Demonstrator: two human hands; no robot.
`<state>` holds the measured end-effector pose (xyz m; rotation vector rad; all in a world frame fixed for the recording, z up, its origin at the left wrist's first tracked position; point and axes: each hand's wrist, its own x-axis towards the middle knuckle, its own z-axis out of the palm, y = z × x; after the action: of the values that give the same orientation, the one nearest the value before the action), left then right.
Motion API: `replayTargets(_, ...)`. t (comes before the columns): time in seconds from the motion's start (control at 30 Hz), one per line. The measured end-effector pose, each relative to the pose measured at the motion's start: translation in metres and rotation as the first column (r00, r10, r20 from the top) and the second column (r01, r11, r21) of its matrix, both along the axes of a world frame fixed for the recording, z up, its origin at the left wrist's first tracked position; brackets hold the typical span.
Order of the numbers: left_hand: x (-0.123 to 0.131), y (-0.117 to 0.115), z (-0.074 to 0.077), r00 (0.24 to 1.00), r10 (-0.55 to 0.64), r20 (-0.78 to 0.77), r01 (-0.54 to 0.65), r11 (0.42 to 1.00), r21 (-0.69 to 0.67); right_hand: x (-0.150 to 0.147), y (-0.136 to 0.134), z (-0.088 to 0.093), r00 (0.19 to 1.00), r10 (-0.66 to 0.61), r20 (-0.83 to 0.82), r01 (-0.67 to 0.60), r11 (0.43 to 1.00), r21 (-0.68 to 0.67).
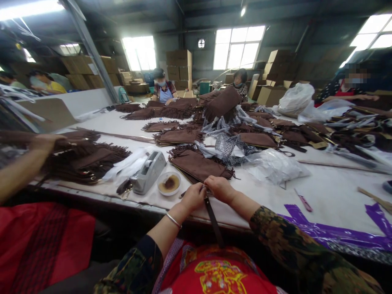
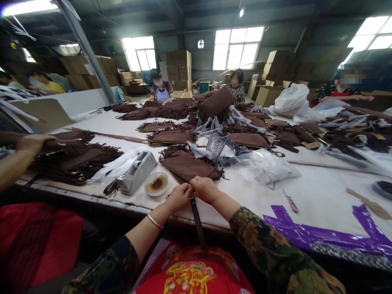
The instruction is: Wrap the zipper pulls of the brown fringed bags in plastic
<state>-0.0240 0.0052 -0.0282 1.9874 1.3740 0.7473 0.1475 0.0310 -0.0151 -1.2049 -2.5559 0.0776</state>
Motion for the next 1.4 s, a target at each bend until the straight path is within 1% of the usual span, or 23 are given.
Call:
replayTargets(0.07, 0.001, 0.001, -0.003, 0.998, 0.007, -0.057, -0.005, 1.000, 0.025, 0.000, 0.006, 0.000, 0.999, 0.040, -0.024, -0.041, 0.999, -0.028)
replayTargets(0.13, 0.001, 0.001, -0.004, 0.996, 0.019, -0.091, -0.016, 0.999, 0.034, 0.001, 0.010, 0.001, 0.991, 0.098, -0.085, -0.103, 0.994, -0.048)
replayTargets(0.23, 0.001, 0.001, -0.005, 0.993, 0.028, -0.117, -0.027, 1.000, 0.012, 0.002, 0.013, 0.001, 0.976, 0.166, -0.141, -0.176, 0.982, -0.065)
replayTargets(0.3, 0.001, 0.000, -0.004, 0.996, 0.040, -0.085, -0.045, 0.997, -0.060, 0.002, 0.013, 0.002, 0.977, 0.168, -0.128, -0.177, 0.982, -0.059)
replayTargets(0.37, 0.001, 0.000, -0.002, 0.998, 0.059, -0.021, -0.061, 0.986, -0.156, 0.003, 0.012, 0.004, 0.985, 0.162, -0.067, -0.164, 0.986, -0.029)
replayTargets(0.47, 0.004, 0.003, 0.002, 0.995, 0.071, 0.064, -0.050, 0.960, -0.275, 0.004, 0.010, 0.008, 0.982, 0.171, 0.078, -0.176, 0.982, 0.063)
replayTargets(0.53, 0.004, 0.007, 0.006, 0.991, 0.065, 0.118, -0.016, 0.929, -0.370, 0.005, 0.008, 0.010, 0.972, 0.192, 0.137, -0.210, 0.970, 0.125)
replayTargets(0.6, 0.003, 0.011, 0.010, 0.979, 0.062, 0.196, 0.047, 0.861, -0.506, 0.008, 0.006, 0.011, 0.966, 0.218, 0.138, -0.239, 0.957, 0.162)
replayTargets(0.7, -0.002, 0.015, 0.013, 0.940, 0.084, 0.332, 0.183, 0.696, -0.695, 0.012, 0.005, 0.009, 0.966, 0.237, 0.103, -0.253, 0.949, 0.189)
replayTargets(0.77, -0.004, 0.016, 0.012, 0.901, 0.122, 0.417, 0.271, 0.591, -0.760, 0.015, 0.005, 0.008, 0.963, 0.259, 0.078, -0.269, 0.946, 0.183)
replayTargets(0.8, -0.004, 0.016, 0.011, 0.879, 0.146, 0.453, 0.308, 0.550, -0.776, 0.016, 0.005, 0.007, 0.959, 0.277, 0.056, -0.282, 0.945, 0.168)
replayTargets(0.9, -0.003, 0.014, 0.006, 0.820, 0.220, 0.529, 0.387, 0.468, -0.795, 0.022, 0.002, 0.008, 0.940, 0.337, -0.048, -0.332, 0.939, 0.088)
replayTargets(0.97, -0.002, 0.014, 0.004, 0.793, 0.257, 0.553, 0.419, 0.428, -0.800, 0.026, 0.000, 0.009, 0.926, 0.361, -0.110, -0.359, 0.933, 0.031)
replayTargets(1.03, -0.002, 0.014, 0.004, 0.780, 0.278, 0.561, 0.437, 0.400, -0.806, 0.027, -0.001, 0.010, 0.922, 0.349, -0.165, -0.357, 0.934, -0.017)
replayTargets(1.13, -0.003, 0.014, 0.003, 0.783, 0.280, 0.555, 0.437, 0.388, -0.812, 0.025, 0.000, 0.008, 0.925, 0.306, -0.225, -0.327, 0.943, -0.060)
replayTargets(1.23, -0.003, 0.013, 0.001, 0.806, 0.253, 0.535, 0.407, 0.420, -0.811, 0.020, 0.003, 0.003, 0.926, 0.287, -0.246, -0.314, 0.946, -0.077)
replayTargets(1.3, -0.002, 0.011, -0.001, 0.826, 0.228, 0.516, 0.370, 0.471, -0.801, 0.016, 0.005, 0.000, 0.931, 0.268, -0.248, -0.299, 0.949, -0.096)
replayTargets(1.4, -0.001, 0.007, -0.003, 0.866, 0.190, 0.463, 0.276, 0.591, -0.758, 0.012, 0.008, -0.002, 0.953, 0.210, -0.219, -0.249, 0.954, -0.168)
